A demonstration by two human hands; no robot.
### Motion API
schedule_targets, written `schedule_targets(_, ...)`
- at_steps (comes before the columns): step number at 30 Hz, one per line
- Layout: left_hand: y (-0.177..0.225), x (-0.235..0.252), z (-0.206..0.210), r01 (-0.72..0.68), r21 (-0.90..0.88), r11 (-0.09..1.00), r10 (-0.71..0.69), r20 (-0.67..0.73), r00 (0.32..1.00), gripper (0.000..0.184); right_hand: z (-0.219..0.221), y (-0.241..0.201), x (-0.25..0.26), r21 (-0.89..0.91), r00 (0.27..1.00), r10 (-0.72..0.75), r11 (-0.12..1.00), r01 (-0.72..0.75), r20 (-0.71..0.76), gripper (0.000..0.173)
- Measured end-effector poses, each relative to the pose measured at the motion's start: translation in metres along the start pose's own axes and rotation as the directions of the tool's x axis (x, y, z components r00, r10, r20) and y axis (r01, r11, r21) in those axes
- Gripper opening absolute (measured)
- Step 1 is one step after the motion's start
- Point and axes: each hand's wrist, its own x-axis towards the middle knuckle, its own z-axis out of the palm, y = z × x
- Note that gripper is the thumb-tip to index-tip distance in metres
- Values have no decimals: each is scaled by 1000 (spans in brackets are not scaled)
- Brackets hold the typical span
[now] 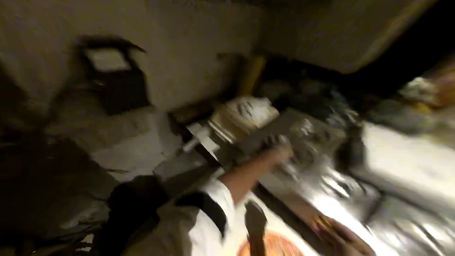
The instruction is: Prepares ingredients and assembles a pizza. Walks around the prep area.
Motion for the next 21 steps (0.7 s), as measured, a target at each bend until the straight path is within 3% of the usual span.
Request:
schedule_targets(1,-6,15,20,-67,24,997,68,-37,997,49,-10,9,-28,19,993,94,995,-93,-68,24)
schedule_targets(2,-6,22,30,-100,61,993,100,11,995,51,-26,24,-55,22,978,174,985,-173,-115,22)
schedule_targets(4,3,22,28,-87,94,992,86,17,996,53,-62,64,-103,6,936,308,950,-312,-173,20)
schedule_targets(6,14,3,23,-54,-21,998,49,-215,975,56,-87,109,-145,-64,883,415,897,-437,-217,19)
schedule_targets(8,32,-35,25,-128,-132,983,44,-508,860,50,-97,151,-179,-148,843,478,841,-520,-247,16)
schedule_targets(10,42,-89,48,-240,-218,946,49,-637,769,46,-93,179,-198,-225,840,477,816,-533,-257,14)
schedule_targets(11,43,-117,68,-270,-251,930,52,-635,770,45,-89,188,-201,-281,850,457,807,-520,-261,14)
schedule_targets(14,37,-191,139,-221,-357,908,18,-491,871,39,-76,195,-195,-592,883,349,656,-468,-312,16)
schedule_targets(16,38,-234,180,-85,-403,911,-60,-332,941,33,-77,191,-194,-680,899,301,589,-437,-317,20)
schedule_targets(19,52,-289,220,128,-395,910,-115,56,992,27,-82,176,-189,-560,927,312,739,-374,-207,22)
schedule_targets(21,56,-303,249,273,-526,805,-55,391,919,32,-74,158,-183,-358,918,387,848,-391,-86,22)
